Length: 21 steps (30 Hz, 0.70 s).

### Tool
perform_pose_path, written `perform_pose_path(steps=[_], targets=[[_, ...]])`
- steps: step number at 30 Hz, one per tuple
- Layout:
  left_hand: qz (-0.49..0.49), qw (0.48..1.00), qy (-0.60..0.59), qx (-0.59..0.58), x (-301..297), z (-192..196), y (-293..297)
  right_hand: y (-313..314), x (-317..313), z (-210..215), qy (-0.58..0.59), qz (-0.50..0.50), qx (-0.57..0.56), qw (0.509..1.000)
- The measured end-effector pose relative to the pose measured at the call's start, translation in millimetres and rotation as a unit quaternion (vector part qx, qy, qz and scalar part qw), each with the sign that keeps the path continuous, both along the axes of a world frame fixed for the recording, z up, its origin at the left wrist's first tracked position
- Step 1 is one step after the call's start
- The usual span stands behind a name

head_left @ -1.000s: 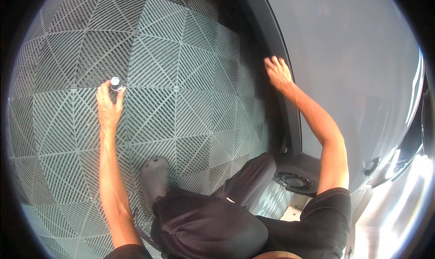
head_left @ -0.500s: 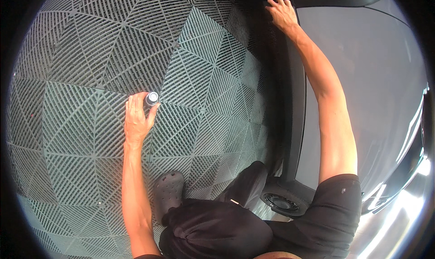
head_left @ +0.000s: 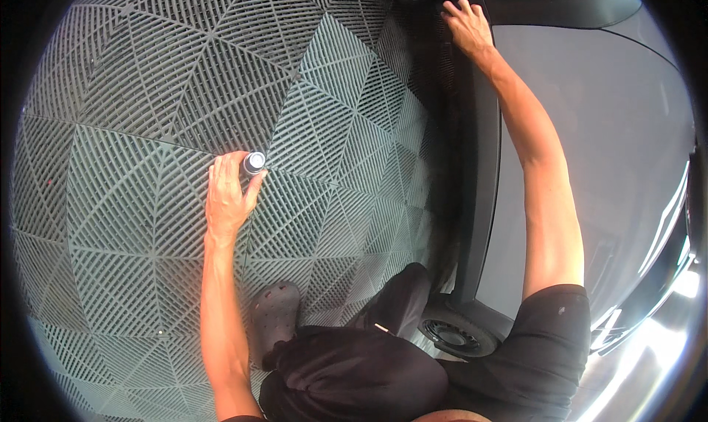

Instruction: The person applies a liquid coating to the side of a gray car using a small applicator pad. They repeatedly dispense the liquid from a small bottle onto the pad and rub it onto the car's surface, covering the door, fender, and wheel arch areas.

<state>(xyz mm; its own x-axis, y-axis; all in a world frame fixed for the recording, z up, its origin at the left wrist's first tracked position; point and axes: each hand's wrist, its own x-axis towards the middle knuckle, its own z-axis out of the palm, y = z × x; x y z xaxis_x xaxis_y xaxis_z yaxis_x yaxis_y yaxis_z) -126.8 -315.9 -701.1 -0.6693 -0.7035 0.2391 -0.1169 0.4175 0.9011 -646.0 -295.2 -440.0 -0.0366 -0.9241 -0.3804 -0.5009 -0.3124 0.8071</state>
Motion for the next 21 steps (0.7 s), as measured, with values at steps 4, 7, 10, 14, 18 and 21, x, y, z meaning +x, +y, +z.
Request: perform_pose_path(steps=[4, 7, 10, 14, 18, 21], targets=[[-0.001, 1.0, -0.016, -0.002, 1.7, -0.9, -1.4, 29.0, 19.3, -16.4, 0.069, -0.082, 0.088, 0.99], [0.006, 1.0, -0.004, 0.009, -0.2, 0.3, 0.0, 50.2, 47.8, -19.4, 0.082, -0.166, 0.152, 0.971], [0.004, 0.999, -0.028, 0.017, 1.6, 2.5, 0.3, 41.4, 58.3, -13.7, 0.019, -0.123, 0.117, 0.985], [0.01, 1.0, -0.013, 0.007, 1.0, 1.5, 0.5, 15.1, 37.0, -7.8, 0.013, -0.05, 0.056, 0.997], [-0.002, 1.0, -0.01, -0.01, 1.6, 0.4, -0.8, 17.2, 13.3, -12.2, 0.027, -0.044, 0.041, 0.998], [-0.016, 1.0, -0.004, 0.015, 3.1, -2.5, 1.1, 53.9, 21.7, -24.2, 0.027, -0.086, 0.063, 0.994]])
